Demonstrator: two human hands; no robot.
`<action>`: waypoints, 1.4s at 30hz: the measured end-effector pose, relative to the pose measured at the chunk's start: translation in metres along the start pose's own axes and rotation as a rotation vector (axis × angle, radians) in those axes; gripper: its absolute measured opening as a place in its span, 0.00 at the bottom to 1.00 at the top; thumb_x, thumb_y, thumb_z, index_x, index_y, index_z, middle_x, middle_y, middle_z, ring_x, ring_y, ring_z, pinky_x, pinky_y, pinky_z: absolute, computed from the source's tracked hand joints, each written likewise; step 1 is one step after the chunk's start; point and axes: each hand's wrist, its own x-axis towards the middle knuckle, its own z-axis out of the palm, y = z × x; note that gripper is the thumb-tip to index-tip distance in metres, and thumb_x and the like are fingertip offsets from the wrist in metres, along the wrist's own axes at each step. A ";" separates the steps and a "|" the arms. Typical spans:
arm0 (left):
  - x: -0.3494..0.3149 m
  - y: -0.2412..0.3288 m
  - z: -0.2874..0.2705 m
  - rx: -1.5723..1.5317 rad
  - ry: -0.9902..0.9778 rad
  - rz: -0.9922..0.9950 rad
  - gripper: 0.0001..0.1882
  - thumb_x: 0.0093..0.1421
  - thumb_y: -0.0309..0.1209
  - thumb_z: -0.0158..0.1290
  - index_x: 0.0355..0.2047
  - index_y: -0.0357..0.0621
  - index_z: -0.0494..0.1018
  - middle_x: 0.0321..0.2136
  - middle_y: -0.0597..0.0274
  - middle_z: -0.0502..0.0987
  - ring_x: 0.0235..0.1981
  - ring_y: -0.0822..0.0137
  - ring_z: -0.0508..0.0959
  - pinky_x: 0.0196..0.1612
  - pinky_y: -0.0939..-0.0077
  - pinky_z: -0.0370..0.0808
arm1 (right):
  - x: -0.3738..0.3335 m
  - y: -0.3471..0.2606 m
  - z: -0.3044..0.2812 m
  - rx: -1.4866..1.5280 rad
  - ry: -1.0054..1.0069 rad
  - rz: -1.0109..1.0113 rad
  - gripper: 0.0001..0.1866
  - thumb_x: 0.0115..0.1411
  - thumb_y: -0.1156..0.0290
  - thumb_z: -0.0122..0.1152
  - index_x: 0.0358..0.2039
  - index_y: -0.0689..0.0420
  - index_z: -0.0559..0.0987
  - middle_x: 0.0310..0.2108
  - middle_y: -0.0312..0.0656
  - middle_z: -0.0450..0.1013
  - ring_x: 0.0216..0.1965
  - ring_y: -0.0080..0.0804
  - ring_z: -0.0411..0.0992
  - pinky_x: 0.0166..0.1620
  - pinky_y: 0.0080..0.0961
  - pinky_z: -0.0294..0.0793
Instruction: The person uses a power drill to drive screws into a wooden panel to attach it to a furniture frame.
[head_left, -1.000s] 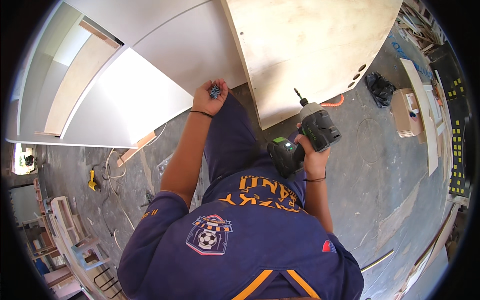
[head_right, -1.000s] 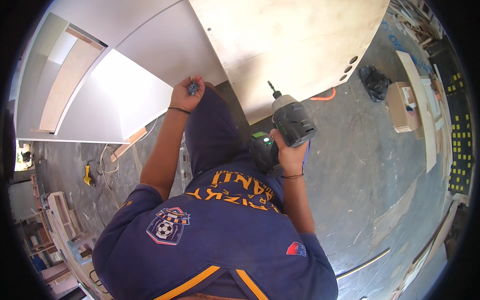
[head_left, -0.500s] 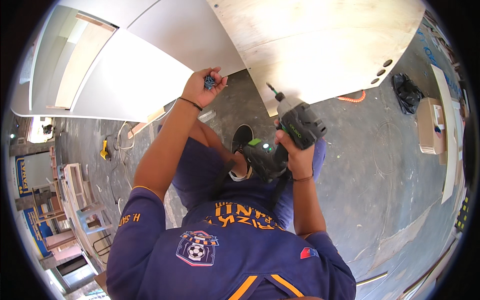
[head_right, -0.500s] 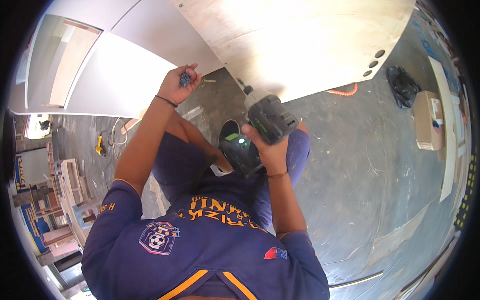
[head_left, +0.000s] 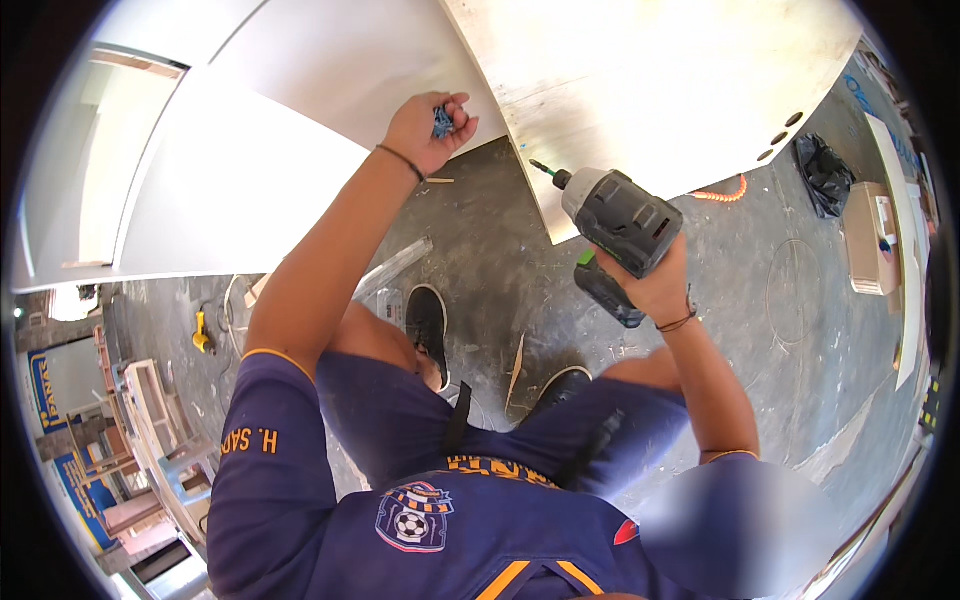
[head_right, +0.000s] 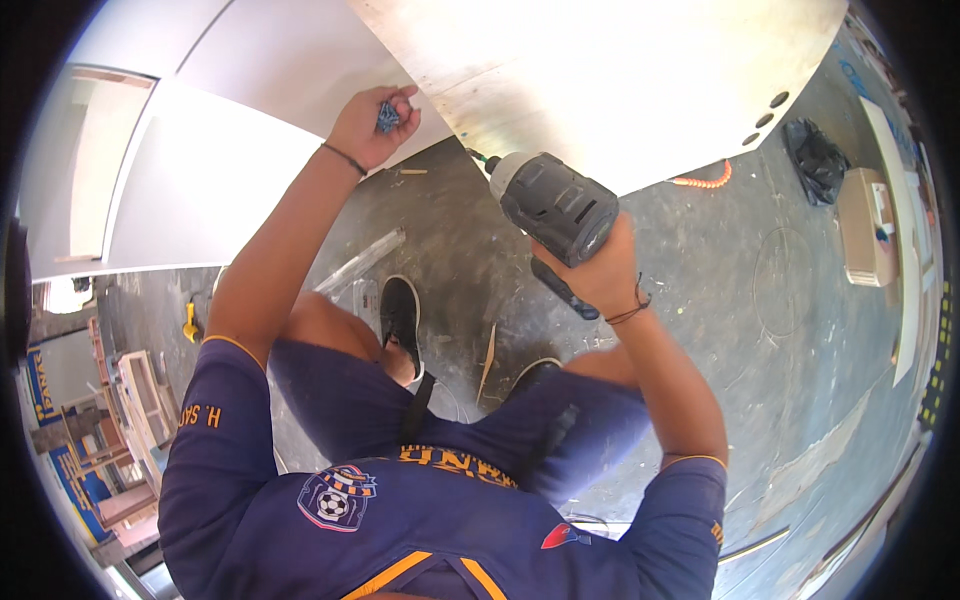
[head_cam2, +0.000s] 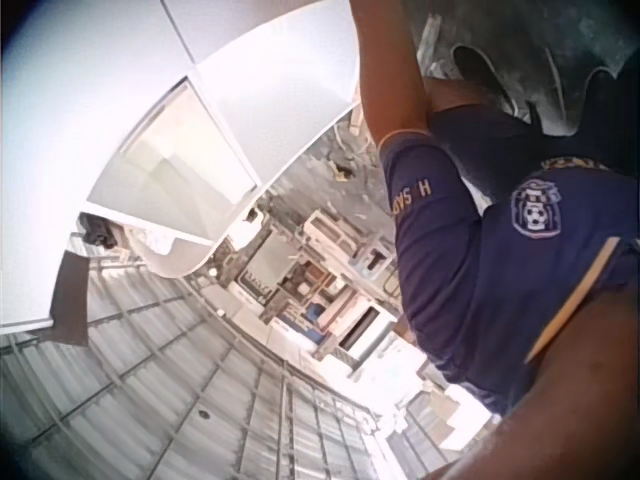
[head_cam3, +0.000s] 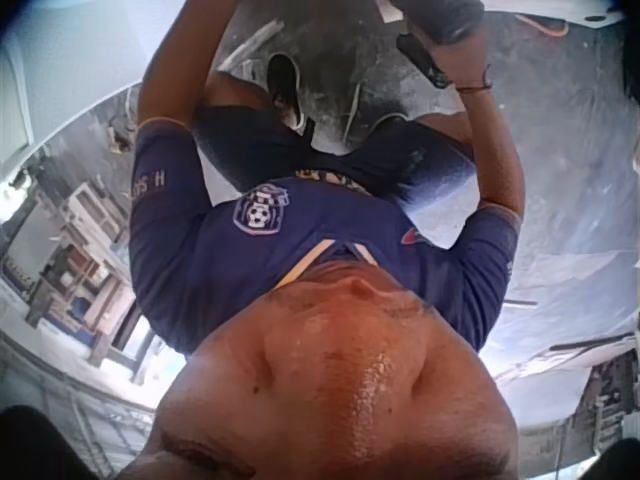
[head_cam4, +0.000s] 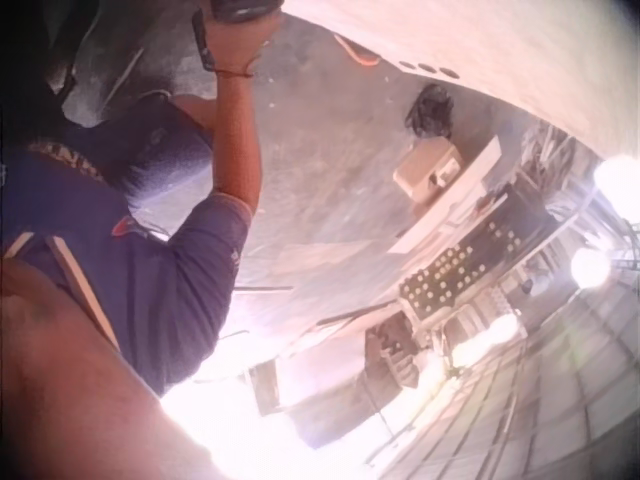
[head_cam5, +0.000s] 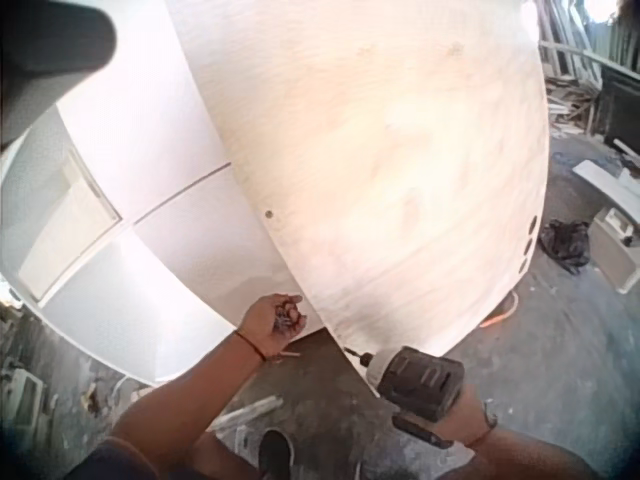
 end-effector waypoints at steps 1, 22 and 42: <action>0.015 -0.002 0.002 -0.015 -0.023 -0.002 0.09 0.61 0.26 0.39 0.35 0.31 0.66 0.17 0.66 0.65 0.17 0.72 0.67 0.37 0.70 0.76 | 0.000 0.007 0.000 -0.068 -0.009 -0.034 0.27 0.39 0.72 0.73 0.41 0.63 0.72 0.36 0.44 0.74 0.37 0.29 0.73 0.41 0.26 0.72; 0.070 -0.062 0.069 -0.109 -0.521 -0.116 0.09 0.59 0.31 0.46 0.31 0.40 0.72 0.25 0.61 0.74 0.23 0.69 0.74 0.26 0.70 0.72 | -0.013 -0.014 0.055 -0.286 0.159 0.110 0.17 0.44 0.79 0.65 0.37 0.60 0.75 0.34 0.37 0.74 0.35 0.23 0.72 0.39 0.23 0.71; 0.085 -0.073 0.067 0.050 -0.576 -0.052 0.11 0.60 0.34 0.45 0.32 0.40 0.74 0.26 0.62 0.75 0.27 0.68 0.75 0.28 0.70 0.72 | -0.019 -0.001 0.069 -0.118 0.227 0.219 0.18 0.46 0.82 0.54 0.41 0.62 0.73 0.34 0.40 0.73 0.28 0.22 0.69 0.32 0.21 0.70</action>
